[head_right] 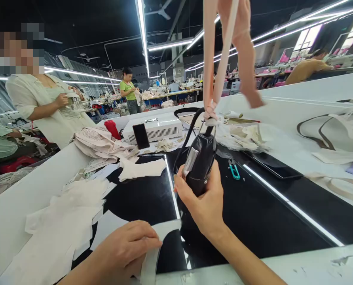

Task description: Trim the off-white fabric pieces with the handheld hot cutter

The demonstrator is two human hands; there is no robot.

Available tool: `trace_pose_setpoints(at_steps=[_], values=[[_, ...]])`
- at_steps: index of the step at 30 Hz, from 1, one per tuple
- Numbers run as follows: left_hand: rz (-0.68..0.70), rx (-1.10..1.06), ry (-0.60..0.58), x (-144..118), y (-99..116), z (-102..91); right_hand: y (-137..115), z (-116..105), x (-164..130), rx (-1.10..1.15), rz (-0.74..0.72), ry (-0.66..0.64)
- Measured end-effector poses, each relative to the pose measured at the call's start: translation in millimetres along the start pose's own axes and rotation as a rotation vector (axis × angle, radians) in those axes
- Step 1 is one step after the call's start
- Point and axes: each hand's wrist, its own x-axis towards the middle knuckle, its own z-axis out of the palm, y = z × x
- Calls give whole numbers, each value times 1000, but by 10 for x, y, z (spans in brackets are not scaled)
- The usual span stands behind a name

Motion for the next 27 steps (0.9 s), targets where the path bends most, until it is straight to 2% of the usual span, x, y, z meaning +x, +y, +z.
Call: trace_pose_setpoints(at_steps=[6,10,20,27], values=[[-6,185,38,186,-51,227,36,57,-17,-48,-2,-23],[-12,237,25,232,-55,335,53,61,-10,-100,1,41],[-18,242,19,200,-63,388,48,82,-14,-103,22,30],[-35,225,-4,183,-73,405,-35,117,-37,-16,36,-14]])
